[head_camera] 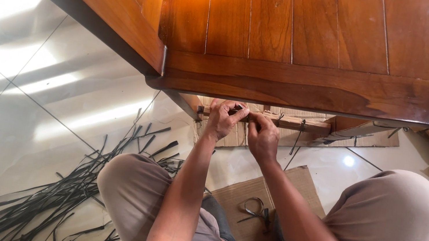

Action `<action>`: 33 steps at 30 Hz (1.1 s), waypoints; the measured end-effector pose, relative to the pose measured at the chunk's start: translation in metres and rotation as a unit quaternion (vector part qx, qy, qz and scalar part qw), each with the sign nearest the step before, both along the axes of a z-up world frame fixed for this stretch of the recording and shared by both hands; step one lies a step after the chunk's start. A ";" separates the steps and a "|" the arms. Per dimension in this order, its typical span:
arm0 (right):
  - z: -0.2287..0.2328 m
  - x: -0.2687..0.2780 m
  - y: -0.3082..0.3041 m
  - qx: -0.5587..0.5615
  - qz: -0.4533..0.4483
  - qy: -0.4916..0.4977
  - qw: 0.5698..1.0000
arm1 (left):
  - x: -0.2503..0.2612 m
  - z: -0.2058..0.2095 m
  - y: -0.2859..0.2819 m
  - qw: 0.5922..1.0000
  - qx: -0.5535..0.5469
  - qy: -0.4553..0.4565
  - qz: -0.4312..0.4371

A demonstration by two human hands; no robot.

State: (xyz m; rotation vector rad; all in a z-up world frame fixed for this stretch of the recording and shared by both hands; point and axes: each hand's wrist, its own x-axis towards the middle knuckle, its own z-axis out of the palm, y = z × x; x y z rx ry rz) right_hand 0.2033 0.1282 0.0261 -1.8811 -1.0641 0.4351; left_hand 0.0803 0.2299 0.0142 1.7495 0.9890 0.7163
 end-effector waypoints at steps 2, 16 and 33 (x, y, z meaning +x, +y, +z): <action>-0.004 0.003 0.003 -0.010 0.000 -0.031 0.999 | 0.000 0.000 -0.002 1.000 -0.001 0.003 0.004; -0.008 0.008 0.009 0.006 -0.017 -0.062 0.998 | 0.000 -0.018 0.005 0.993 0.082 0.081 -0.022; -0.029 0.017 0.014 0.019 -0.053 -0.060 0.997 | 0.006 -0.017 -0.003 0.989 0.121 0.075 0.026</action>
